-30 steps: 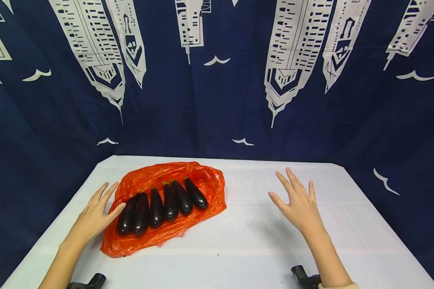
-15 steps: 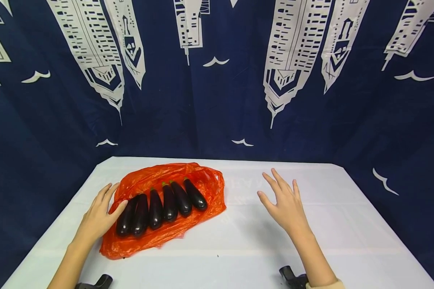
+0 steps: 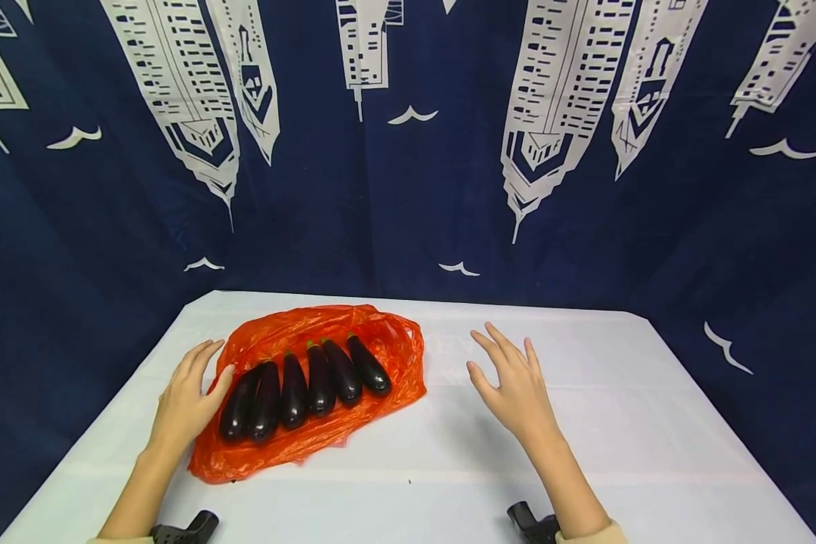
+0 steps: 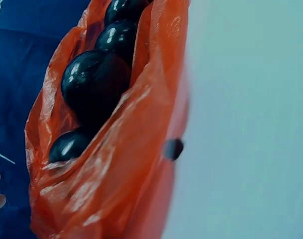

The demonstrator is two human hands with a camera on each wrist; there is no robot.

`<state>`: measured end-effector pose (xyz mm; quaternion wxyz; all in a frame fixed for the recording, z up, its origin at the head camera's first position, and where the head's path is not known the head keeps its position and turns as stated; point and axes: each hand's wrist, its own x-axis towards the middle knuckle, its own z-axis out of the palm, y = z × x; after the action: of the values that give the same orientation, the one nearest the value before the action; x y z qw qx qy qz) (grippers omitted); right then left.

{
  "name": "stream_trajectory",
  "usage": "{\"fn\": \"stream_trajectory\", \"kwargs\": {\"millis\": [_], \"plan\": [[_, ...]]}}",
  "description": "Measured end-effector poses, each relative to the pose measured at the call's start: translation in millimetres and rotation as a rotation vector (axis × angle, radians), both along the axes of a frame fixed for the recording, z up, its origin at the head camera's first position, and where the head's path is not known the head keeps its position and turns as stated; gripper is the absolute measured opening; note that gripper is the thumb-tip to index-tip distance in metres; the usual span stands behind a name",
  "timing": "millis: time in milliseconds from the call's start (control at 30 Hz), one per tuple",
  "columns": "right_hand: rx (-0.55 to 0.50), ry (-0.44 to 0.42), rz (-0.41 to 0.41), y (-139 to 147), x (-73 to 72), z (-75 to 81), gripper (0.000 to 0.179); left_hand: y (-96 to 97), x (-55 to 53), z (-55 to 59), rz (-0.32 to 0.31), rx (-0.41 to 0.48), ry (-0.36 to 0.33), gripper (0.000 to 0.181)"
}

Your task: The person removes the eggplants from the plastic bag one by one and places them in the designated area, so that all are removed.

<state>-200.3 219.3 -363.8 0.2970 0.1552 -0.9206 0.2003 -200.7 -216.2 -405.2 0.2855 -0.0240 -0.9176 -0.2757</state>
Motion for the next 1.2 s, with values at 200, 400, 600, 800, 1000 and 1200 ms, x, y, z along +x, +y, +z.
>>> {"fn": "stream_trajectory", "kwargs": {"millis": [200,400,600,800,1000,1200], "plan": [[-0.008,0.005,0.023,-10.7,-4.6,2.2,0.042,8.6,-6.0,-7.5,0.033,0.022,0.126,0.037],[-0.047,0.008,0.048,-27.4,-5.6,1.9,0.04,11.0,-8.2,-20.0,0.046,0.101,0.232,0.025],[-0.092,-0.004,0.079,-46.8,-6.7,-1.5,0.039,5.8,-2.5,-34.8,0.039,0.24,0.171,0.019],[-0.147,-0.006,0.135,-66.7,-10.8,-1.0,0.038,-0.9,-3.9,-47.2,0.013,0.372,0.063,0.02],[-0.18,-0.038,0.202,-82.7,-14.6,-3.7,0.036,-3.7,-6.4,-51.3,-0.077,0.458,-0.025,0.02],[-0.189,-0.082,0.261,-95.4,-18.1,-11.6,0.036,-7.8,-9.7,-55.9,-0.118,0.494,-0.119,0.021]]}}
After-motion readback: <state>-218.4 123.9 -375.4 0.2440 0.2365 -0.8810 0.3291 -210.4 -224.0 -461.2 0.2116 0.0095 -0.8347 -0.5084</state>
